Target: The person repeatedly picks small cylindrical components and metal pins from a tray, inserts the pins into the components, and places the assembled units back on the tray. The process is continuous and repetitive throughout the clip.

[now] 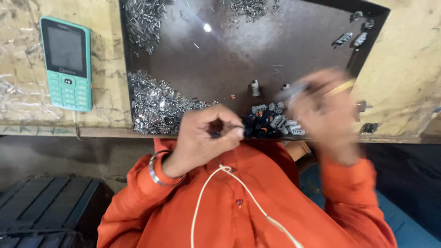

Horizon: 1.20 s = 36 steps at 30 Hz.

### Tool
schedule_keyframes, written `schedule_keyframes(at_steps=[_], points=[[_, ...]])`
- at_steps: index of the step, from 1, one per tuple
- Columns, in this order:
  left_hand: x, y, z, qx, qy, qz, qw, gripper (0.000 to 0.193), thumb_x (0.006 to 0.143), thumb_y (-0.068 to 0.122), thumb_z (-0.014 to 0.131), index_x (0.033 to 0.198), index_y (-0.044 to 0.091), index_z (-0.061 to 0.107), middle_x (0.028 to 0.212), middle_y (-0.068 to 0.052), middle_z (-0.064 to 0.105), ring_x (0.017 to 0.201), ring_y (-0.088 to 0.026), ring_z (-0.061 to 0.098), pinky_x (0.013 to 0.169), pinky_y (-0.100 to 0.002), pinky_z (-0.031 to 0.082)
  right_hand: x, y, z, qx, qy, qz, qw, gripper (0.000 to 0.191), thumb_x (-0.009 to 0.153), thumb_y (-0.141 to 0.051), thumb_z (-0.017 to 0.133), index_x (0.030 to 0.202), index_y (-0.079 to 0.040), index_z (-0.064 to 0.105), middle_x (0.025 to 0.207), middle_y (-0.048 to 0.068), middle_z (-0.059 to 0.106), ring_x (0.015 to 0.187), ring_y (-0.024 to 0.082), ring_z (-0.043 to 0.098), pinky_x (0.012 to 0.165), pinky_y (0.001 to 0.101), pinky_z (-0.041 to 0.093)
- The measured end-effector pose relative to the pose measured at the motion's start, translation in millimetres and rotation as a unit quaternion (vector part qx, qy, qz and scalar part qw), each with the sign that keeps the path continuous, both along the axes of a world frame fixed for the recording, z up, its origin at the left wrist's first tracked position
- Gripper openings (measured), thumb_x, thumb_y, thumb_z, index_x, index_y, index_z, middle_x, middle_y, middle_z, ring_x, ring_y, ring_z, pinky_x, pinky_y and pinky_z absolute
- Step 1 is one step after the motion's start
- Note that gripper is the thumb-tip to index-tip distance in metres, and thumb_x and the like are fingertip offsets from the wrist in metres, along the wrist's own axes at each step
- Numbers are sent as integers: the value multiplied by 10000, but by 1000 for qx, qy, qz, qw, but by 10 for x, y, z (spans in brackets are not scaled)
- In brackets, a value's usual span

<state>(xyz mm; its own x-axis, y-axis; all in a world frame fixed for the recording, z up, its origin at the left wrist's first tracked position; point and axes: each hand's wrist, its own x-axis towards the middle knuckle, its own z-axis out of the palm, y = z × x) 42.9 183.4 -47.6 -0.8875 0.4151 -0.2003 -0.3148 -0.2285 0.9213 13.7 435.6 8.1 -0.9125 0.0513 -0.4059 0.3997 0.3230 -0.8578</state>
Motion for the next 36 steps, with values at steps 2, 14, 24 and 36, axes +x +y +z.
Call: schedule_keyframes(at_steps=[2, 14, 24, 36], points=[[-23, 6, 15, 50, -14, 0, 999, 70, 949, 14, 745, 971, 20, 679, 845, 28, 663, 756, -23, 622, 673, -188, 519, 177, -234, -97, -74, 99, 203, 971, 241, 842, 80, 704, 1073, 64, 635, 1053, 215, 605, 876, 218, 618, 749, 295, 529], [-87, -131, -75, 5, 5, -48, 999, 136, 894, 29, 798, 869, 43, 666, 751, 64, 603, 708, 8, 527, 616, -180, 444, 587, -185, -669, -259, 120, 147, 947, 178, 1084, -147, 643, 1189, -8, 680, 1145, 111, 644, 975, 153, 611, 862, 255, 526], [-146, -126, -4, -150, 147, -15, 977, 143, 811, 20, 821, 880, 28, 696, 778, 3, 694, 685, -48, 674, 602, -218, 529, 9, -484, -88, -130, 190, 245, 942, 153, 977, -135, 739, 1070, -16, 716, 1047, 122, 715, 915, 186, 701, 786, 317, 588], [-79, -238, -77, 152, -51, 52, 986, 196, 967, -63, 726, 1152, -19, 677, 1296, -185, 692, 1186, -214, 716, 1055, -376, 640, -35, -442, -113, 112, 398, 364, 835, 184, 831, 41, 748, 1010, 2, 731, 1077, 134, 721, 977, 309, 729, 829, 407, 635]])
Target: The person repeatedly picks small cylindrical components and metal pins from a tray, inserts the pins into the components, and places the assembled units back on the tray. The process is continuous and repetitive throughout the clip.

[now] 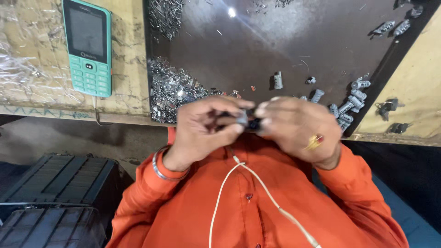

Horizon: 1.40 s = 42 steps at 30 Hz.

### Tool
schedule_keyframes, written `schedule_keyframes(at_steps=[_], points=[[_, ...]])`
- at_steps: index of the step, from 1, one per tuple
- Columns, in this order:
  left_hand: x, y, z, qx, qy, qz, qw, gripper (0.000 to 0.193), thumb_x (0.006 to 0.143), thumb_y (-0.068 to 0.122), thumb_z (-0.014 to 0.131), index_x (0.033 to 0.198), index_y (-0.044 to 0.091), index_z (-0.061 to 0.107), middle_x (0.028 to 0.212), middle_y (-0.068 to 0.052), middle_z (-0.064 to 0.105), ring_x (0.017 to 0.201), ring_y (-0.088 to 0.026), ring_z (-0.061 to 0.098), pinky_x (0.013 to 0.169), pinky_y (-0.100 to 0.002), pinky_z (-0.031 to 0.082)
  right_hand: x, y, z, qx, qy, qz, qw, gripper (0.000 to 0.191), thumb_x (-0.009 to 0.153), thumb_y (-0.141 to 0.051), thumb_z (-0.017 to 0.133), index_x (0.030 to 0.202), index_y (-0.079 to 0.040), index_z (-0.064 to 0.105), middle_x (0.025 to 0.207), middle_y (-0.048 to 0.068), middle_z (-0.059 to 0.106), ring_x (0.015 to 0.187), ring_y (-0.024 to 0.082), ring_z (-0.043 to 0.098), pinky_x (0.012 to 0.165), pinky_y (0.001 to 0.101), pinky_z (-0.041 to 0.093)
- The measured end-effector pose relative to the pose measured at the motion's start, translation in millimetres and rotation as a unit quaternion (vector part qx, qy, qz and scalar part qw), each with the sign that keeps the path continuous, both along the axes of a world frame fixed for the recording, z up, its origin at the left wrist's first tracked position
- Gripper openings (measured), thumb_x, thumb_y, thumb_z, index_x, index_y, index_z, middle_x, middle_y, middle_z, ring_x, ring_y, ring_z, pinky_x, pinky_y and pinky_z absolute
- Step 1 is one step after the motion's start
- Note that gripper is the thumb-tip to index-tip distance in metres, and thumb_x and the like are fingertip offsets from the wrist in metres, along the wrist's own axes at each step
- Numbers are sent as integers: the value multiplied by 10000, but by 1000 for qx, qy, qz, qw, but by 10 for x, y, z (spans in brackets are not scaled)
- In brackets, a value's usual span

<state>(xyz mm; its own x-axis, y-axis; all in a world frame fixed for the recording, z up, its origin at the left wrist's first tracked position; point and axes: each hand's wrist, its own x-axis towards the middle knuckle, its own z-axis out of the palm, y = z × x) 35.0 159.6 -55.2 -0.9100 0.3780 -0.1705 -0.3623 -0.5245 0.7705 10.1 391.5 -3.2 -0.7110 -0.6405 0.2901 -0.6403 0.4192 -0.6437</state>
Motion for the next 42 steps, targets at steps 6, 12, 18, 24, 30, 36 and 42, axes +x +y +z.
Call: schedule_keyframes(at_steps=[6, 12, 18, 24, 30, 36, 42], points=[[143, -349, -143, -63, 40, 38, 996, 189, 1000, -78, 683, 1183, -33, 687, 1328, -179, 661, 1097, -179, 712, 1007, -301, 607, -46, -149, -284, 120, 5, 89, 989, 281, 777, -33, 778, 1056, -55, 808, 978, 82, 735, 909, 275, 701, 720, 400, 571], [115, -300, 40, -187, 122, 70, 972, 186, 946, -34, 744, 1126, 7, 725, 1189, -151, 727, 1096, -191, 726, 971, -286, 604, 135, -140, -344, -90, -314, -156, 932, 190, 915, 35, 711, 1097, -17, 725, 1058, 92, 692, 988, 158, 692, 854, 331, 590], [84, -34, -72, -209, 121, 21, 970, 186, 938, -2, 778, 1121, 22, 750, 1210, -127, 758, 1095, -176, 751, 958, -270, 602, 439, 113, -428, -295, -558, -263, 730, 182, 997, 83, 619, 1145, 3, 687, 1005, 121, 713, 864, 166, 712, 817, 315, 619], [35, 57, -81, -203, 122, -5, 972, 182, 945, 21, 777, 1125, 42, 765, 1194, -114, 765, 1012, -142, 735, 864, -245, 598, 595, 240, -402, -357, -564, -232, 708, 135, 986, 95, 636, 1088, 22, 685, 1090, 127, 678, 950, 174, 709, 887, 330, 625], [111, 172, -114, -186, 132, -33, 973, 199, 957, 42, 776, 1155, 54, 760, 1213, -108, 757, 1017, -135, 739, 892, -254, 611, 447, 154, -282, -349, -536, -173, 749, 126, 963, 107, 686, 1049, 16, 672, 1035, 118, 666, 912, 191, 701, 812, 318, 611], [187, 295, -42, -240, 168, -101, 951, 250, 843, 68, 854, 1085, 51, 792, 999, -63, 749, 870, -126, 739, 779, -228, 599, 408, 453, -33, -192, -495, -156, 833, 216, 903, 73, 735, 957, -30, 554, 982, 77, 551, 897, 164, 570, 760, 314, 522], [33, 211, 158, -149, 94, -55, 983, 225, 904, 7, 743, 1129, 0, 742, 1146, -139, 741, 988, -164, 732, 837, -249, 600, 894, 1752, -198, 324, 26, -407, 853, 182, 882, 51, 739, 1025, 0, 640, 1128, 206, 630, 1033, 364, 644, 855, 426, 544]])
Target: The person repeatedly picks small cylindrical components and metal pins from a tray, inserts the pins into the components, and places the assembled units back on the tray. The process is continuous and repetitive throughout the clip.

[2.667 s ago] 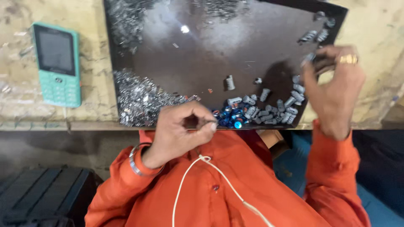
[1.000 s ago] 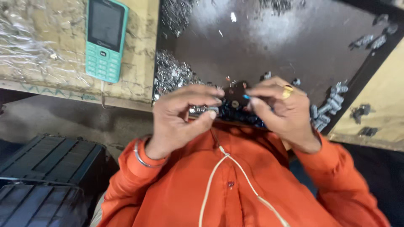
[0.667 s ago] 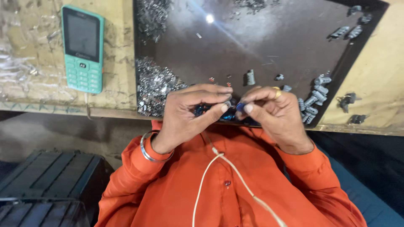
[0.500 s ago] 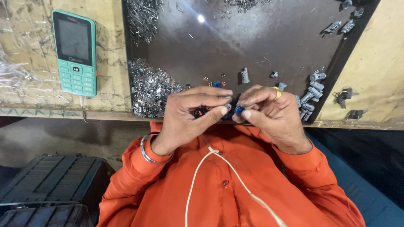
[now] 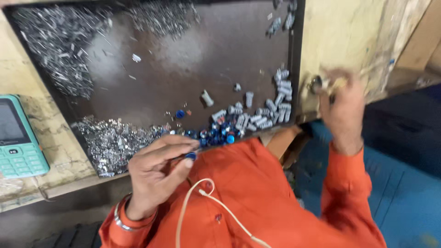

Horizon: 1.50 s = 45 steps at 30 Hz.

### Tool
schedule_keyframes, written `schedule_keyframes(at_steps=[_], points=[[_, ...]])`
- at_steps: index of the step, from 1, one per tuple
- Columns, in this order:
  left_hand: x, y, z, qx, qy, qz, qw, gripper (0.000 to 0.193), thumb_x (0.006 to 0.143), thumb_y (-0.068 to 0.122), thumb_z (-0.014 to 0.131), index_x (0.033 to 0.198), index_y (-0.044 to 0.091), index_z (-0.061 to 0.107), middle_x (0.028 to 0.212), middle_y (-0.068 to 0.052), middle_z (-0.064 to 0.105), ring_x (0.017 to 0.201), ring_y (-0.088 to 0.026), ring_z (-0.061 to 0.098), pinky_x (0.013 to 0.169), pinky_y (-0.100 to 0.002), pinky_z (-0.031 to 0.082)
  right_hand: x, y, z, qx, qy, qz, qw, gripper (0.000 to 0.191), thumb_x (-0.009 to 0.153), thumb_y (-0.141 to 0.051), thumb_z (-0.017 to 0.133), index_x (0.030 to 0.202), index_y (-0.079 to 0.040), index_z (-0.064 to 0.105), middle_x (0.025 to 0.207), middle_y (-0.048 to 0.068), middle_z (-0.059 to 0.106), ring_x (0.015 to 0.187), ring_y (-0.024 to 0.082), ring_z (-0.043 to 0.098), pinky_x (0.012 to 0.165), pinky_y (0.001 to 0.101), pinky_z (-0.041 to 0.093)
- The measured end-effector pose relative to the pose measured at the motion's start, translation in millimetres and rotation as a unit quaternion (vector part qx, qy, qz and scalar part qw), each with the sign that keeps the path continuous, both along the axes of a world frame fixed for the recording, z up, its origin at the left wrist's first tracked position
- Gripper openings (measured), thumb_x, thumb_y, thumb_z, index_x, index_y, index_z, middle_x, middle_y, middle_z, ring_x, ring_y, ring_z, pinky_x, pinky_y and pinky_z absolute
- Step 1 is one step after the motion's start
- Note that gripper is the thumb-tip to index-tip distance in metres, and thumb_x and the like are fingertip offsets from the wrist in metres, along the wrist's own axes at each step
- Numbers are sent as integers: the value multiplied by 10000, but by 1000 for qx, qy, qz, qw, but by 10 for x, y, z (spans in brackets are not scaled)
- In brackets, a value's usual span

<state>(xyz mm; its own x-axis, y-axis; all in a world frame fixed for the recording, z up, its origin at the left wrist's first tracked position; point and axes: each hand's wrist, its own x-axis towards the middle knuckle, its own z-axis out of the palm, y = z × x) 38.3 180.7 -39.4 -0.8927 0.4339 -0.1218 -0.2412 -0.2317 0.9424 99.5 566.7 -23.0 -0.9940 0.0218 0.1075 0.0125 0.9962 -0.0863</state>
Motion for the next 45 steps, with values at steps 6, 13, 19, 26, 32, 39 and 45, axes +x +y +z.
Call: schedule_keyframes(at_steps=[6, 13, 19, 26, 32, 39, 45], points=[[41, 168, -228, -19, 84, -15, 996, 206, 892, 39, 812, 1091, 35, 761, 1043, -80, 738, 892, -140, 714, 792, -251, 577, -282, 63, 70, -333, 108, -213, 912, 112, 1023, -37, 692, 1096, -35, 607, 962, 126, 616, 862, 223, 610, 738, 334, 504], [193, 292, -250, 0, 39, 83, 996, 189, 942, 90, 795, 1104, 12, 738, 1028, -75, 738, 870, -121, 680, 781, -248, 556, -711, -1847, 199, -522, 174, -3, 835, 186, 945, -39, 688, 1096, -35, 579, 810, 104, 632, 634, 142, 566, 569, 277, 465], [293, 230, -250, 75, -65, 110, 989, 216, 993, 129, 759, 1136, -26, 713, 1054, -56, 707, 884, -88, 653, 791, -228, 561, -406, -1779, -288, -487, 98, 236, 835, 389, 1016, -25, 678, 1349, -37, 478, 973, 178, 668, 950, 248, 779, 740, 298, 651], [364, 324, -332, 104, -98, 107, 984, 197, 989, 93, 734, 1136, -35, 702, 1057, -50, 713, 878, -76, 642, 757, -228, 550, -402, -1727, -115, -468, 78, 220, 853, 367, 949, 14, 680, 1270, 16, 500, 987, 121, 619, 872, 266, 763, 758, 376, 663], [318, 321, -175, -49, 88, 146, 984, 188, 978, 49, 799, 1135, 16, 699, 1014, -44, 700, 886, -78, 663, 788, -201, 541, -269, -1715, -196, -439, 113, 232, 861, 221, 1001, 34, 699, 1191, -3, 592, 995, 129, 551, 887, 243, 719, 769, 322, 654], [281, 476, -41, 83, -101, 41, 991, 810, 926, 91, 805, 1574, 84, 318, 1076, -29, 703, 1044, -92, 672, 877, -233, 563, -134, -1618, -246, -461, 218, 100, 854, 165, 978, 9, 645, 1140, 12, 617, 944, 101, 596, 769, 193, 547, 641, 277, 480], [238, 201, -181, 54, -92, 2, 994, 194, 1061, 141, 713, 1208, 15, 733, 1047, -75, 789, 772, -72, 692, 726, -255, 599, -525, -568, -15, -294, 145, -127, 936, 147, 1068, 59, 611, 1214, 63, 631, 1092, 117, 658, 946, 152, 655, 793, 269, 558]])
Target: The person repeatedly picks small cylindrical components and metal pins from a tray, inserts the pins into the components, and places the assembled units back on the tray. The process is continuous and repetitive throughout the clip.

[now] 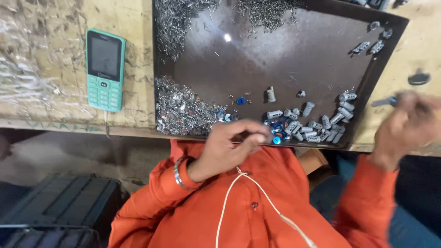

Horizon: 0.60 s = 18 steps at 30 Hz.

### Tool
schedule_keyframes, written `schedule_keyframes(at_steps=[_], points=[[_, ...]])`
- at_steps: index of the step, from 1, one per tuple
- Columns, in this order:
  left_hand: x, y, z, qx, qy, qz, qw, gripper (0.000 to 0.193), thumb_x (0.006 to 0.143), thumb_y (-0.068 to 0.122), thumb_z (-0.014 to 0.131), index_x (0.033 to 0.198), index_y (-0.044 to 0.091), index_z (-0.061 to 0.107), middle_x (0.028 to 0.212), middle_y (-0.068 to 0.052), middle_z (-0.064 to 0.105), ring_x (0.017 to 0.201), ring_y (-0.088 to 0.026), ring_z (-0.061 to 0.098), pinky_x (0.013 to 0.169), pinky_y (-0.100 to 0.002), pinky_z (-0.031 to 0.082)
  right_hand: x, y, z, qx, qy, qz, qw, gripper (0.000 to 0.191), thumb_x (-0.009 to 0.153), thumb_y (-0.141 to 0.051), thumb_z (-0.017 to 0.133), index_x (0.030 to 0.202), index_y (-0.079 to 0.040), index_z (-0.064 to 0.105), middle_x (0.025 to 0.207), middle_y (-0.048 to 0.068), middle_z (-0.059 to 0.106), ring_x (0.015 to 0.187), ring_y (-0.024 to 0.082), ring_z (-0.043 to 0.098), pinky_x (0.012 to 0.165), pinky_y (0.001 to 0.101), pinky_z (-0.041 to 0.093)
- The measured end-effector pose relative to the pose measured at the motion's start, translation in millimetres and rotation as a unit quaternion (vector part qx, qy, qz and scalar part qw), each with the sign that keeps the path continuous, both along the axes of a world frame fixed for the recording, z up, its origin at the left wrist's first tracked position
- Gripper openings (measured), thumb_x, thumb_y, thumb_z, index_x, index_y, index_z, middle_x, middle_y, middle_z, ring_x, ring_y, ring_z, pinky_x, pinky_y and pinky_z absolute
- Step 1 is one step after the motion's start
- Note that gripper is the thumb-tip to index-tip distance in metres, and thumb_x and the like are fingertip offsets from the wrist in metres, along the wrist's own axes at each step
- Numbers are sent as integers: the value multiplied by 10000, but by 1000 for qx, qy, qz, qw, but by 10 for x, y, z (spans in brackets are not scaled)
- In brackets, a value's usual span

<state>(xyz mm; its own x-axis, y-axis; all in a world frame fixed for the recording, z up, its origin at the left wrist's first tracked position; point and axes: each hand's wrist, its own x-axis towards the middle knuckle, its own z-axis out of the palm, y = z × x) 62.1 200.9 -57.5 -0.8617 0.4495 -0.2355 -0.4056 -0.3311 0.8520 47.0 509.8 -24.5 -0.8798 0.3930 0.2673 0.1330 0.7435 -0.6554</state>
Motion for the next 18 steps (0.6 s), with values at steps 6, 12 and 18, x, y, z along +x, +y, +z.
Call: schedule_keyframes(at_steps=[6, 12, 18], points=[[127, -221, -8, -137, 139, -3, 981, 234, 958, 128, 808, 783, 64, 667, 691, -48, 694, 601, -103, 641, 586, -266, 497, -209, -44, -253, 169, 31, 187, 967, 49, 1181, 8, 679, 1147, 29, 708, 1083, 151, 775, 933, 217, 714, 888, 293, 597], [145, -243, 179, -98, 313, 27, 944, 140, 958, 172, 811, 1024, 75, 735, 845, -38, 702, 635, -164, 657, 584, -276, 502, -1002, -1484, -443, 195, 11, 404, 894, 189, 1001, -166, 776, 1116, -17, 763, 1069, 111, 699, 886, 295, 707, 764, 379, 570], [-45, -510, 142, -194, 147, 206, 948, 251, 952, 139, 776, 1156, 23, 690, 948, -58, 707, 793, -128, 691, 698, -254, 544, -1161, -1621, -473, 134, 13, 384, 914, 99, 1011, -103, 754, 1086, -41, 736, 1069, 101, 687, 864, 269, 708, 733, 372, 580]])
